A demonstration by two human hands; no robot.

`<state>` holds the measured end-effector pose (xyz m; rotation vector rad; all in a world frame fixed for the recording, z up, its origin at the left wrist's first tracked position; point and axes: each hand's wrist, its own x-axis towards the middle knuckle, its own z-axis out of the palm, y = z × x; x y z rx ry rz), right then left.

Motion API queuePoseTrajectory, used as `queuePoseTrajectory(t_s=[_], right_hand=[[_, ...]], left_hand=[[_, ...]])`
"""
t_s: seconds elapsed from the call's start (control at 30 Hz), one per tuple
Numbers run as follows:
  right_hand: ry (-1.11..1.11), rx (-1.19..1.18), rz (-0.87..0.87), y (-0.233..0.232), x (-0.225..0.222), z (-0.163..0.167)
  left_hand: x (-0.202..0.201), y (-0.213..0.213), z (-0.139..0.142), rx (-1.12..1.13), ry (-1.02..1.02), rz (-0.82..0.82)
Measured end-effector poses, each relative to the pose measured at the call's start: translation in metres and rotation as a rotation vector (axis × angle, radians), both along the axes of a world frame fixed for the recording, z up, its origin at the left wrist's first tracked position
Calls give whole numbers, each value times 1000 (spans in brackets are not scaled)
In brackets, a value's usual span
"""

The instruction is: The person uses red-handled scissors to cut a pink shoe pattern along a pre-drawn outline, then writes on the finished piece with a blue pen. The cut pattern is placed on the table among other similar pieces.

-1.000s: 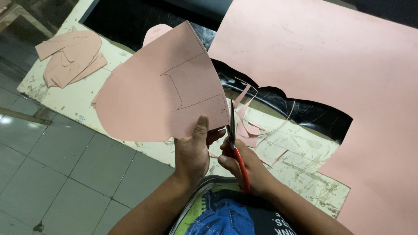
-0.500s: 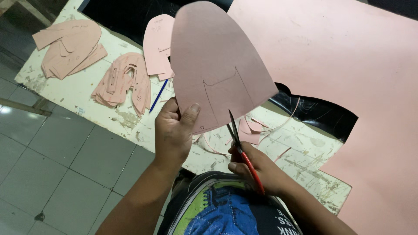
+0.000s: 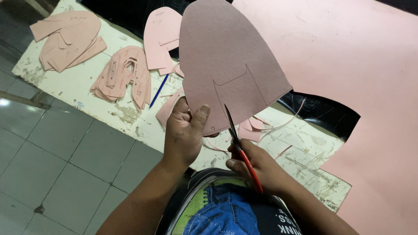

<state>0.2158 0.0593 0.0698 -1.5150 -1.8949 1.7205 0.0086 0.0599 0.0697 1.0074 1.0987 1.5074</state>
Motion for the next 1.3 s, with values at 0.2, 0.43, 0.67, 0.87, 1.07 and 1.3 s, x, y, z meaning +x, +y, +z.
queuePoseTrajectory(t_s=[0.2,0.43,0.67,0.87,1.07,1.3], right_hand=[[-6,45,12,1,0,-1],[-1,57,18,1,0,-1],[-11,26,15,3,-2,2],[10,20,12,1,-3,2],[20,50,30,2,0,-2],[-20,59,-90,-8,2,-17]], left_hand=[[0,0,-3,-18,-23,0],[0,-1,-2,-20,-56,1],[-3,-1,-4,5,-31,-13],[-2,-4,-8,-12,-78,-16],[-4,-4,-4,4,-108,-49],[-2,-5,-7,23,1,-24]])
